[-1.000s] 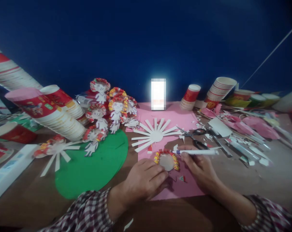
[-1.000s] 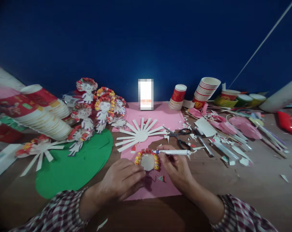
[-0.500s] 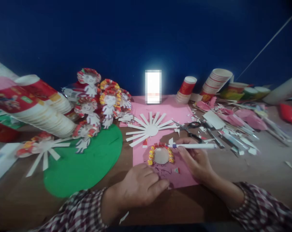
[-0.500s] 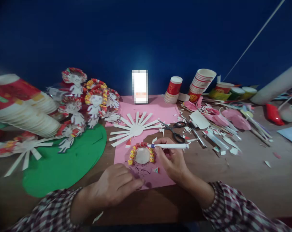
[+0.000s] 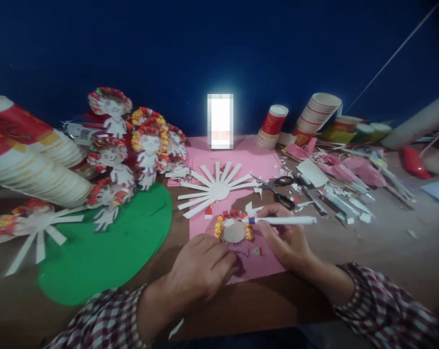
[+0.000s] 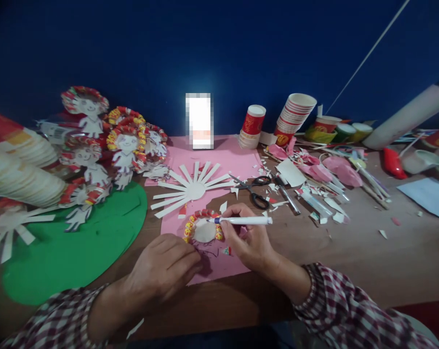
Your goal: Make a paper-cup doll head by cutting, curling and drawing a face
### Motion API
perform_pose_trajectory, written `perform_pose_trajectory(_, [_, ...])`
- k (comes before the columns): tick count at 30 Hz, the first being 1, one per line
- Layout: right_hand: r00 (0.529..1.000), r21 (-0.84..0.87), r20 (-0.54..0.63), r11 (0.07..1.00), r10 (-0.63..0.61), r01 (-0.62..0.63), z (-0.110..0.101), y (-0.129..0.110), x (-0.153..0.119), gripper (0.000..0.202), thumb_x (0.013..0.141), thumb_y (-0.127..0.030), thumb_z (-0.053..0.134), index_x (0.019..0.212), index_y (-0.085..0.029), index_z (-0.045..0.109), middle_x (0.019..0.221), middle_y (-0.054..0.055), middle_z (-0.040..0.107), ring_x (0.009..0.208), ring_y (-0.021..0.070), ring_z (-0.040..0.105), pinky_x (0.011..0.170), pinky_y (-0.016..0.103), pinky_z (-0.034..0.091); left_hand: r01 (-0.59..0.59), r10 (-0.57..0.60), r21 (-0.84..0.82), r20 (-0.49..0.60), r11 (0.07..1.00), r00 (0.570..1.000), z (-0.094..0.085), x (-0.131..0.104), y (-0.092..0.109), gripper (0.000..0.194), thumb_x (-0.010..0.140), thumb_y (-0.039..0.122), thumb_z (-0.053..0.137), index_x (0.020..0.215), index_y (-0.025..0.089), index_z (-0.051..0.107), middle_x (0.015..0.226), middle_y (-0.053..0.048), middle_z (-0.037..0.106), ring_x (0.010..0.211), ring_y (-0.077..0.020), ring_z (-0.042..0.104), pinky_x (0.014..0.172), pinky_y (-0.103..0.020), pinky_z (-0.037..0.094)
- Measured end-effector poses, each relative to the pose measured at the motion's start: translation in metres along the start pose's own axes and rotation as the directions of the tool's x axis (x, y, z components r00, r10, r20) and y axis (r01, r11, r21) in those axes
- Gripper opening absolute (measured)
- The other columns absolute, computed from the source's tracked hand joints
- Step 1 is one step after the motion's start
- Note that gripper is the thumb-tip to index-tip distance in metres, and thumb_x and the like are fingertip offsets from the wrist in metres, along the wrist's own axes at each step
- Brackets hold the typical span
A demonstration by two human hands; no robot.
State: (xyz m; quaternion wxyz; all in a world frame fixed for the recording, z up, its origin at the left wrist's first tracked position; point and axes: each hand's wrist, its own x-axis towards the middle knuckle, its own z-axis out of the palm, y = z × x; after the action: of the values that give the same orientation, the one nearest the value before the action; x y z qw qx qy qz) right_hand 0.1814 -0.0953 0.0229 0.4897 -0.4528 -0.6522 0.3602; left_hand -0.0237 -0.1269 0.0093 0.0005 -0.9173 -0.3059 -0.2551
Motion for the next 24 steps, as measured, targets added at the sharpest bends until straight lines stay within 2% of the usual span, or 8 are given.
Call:
perform_pose_trajectory(5, [1.000, -0.019, -0.002, 1.000, -0.010, 0.010, 0.000, 0.005, 0.000, 0.006, 0.085, -0.017, 0.054, 0.087, -0.022, 0.055, 0.067, -0.003, 0.060, 0.055, 0.0095, 0.058, 0.049, 0.020, 0.048, 0.071, -0.072, -0.038, -0.011, 0.997, 0.997, -0.007, -0.003, -0.004, 0.008, 0.085, 0.020, 0.061, 0.092, 0.018, 0.063, 0.082, -0.001, 0.067, 0.077, -0.0179, 0.057, 0.071, -0.034, 0.044])
perform_pose_trajectory(9, [1.000, -0.008, 0.003, 1.000, 0.004, -0.004, -0.002, 0.005, -0.001, 0.005, 0.085, -0.019, 0.055, 0.090, -0.021, 0.056, 0.070, -0.002, 0.061, 0.057, 0.0100, 0.059, 0.051, 0.021, 0.049, 0.247, -0.253, -0.068, -0.113, 0.967, 0.961, -0.011, -0.005, -0.019, 0.017, 0.082, 0.013, 0.062, 0.099, 0.017, 0.063, 0.085, -0.003, 0.065, 0.079, -0.0178, 0.056, 0.073, -0.035, 0.045])
perform_pose_trajectory(11, [1.000, -0.007, 0.007, 1.000, 0.005, -0.005, -0.003, 0.003, -0.001, 0.005, 0.085, -0.020, 0.055, 0.090, -0.021, 0.056, 0.069, -0.002, 0.062, 0.057, 0.0102, 0.059, 0.050, 0.021, 0.049, 0.276, -0.284, -0.071, -0.154, 0.958, 0.946, -0.011, -0.004, -0.026, 0.023, 0.081, 0.009, 0.060, 0.102, 0.017, 0.063, 0.091, -0.006, 0.064, 0.086, -0.0190, 0.056, 0.078, -0.036, 0.046])
perform_pose_trajectory(15, [0.999, -0.056, 0.039, 0.998, 0.011, -0.009, -0.006, 0.001, -0.002, 0.007, 0.086, -0.021, 0.054, 0.092, -0.021, 0.057, 0.066, -0.002, 0.061, 0.054, 0.0098, 0.057, 0.047, 0.021, 0.046, 0.214, -0.215, -0.028, -0.114, 0.977, 0.970, -0.011, -0.001, -0.025, 0.023, 0.082, 0.012, 0.060, 0.103, 0.019, 0.065, 0.104, -0.009, 0.061, 0.098, -0.0228, 0.055, 0.085, -0.041, 0.045])
perform_pose_trajectory(19, [1.000, -0.072, 0.019, 0.997, -0.006, 0.007, -0.006, 0.000, -0.002, 0.004, 0.086, -0.021, 0.053, 0.089, -0.021, 0.056, 0.068, -0.001, 0.061, 0.054, 0.0097, 0.057, 0.046, 0.020, 0.045, 0.145, -0.143, 0.111, -0.024, 0.983, 0.989, -0.011, -0.001, -0.013, 0.019, 0.085, 0.021, 0.058, 0.103, 0.019, 0.065, 0.070, -0.002, 0.056, 0.068, -0.0172, 0.051, 0.063, -0.032, 0.043])
perform_pose_trajectory(24, [0.996, -0.014, 0.086, 0.999, 0.036, -0.034, -0.003, 0.010, -0.008, 0.004, 0.086, -0.022, 0.055, 0.089, -0.020, 0.054, 0.066, -0.002, 0.058, 0.051, 0.0091, 0.053, 0.044, 0.020, 0.043, 0.089, -0.100, 0.188, 0.051, 0.978, 0.994, -0.006, -0.002, -0.009, 0.017, 0.088, 0.022, 0.052, 0.100, 0.015, 0.062, 0.063, -0.001, 0.056, 0.055, -0.0158, 0.049, 0.049, -0.029, 0.037])
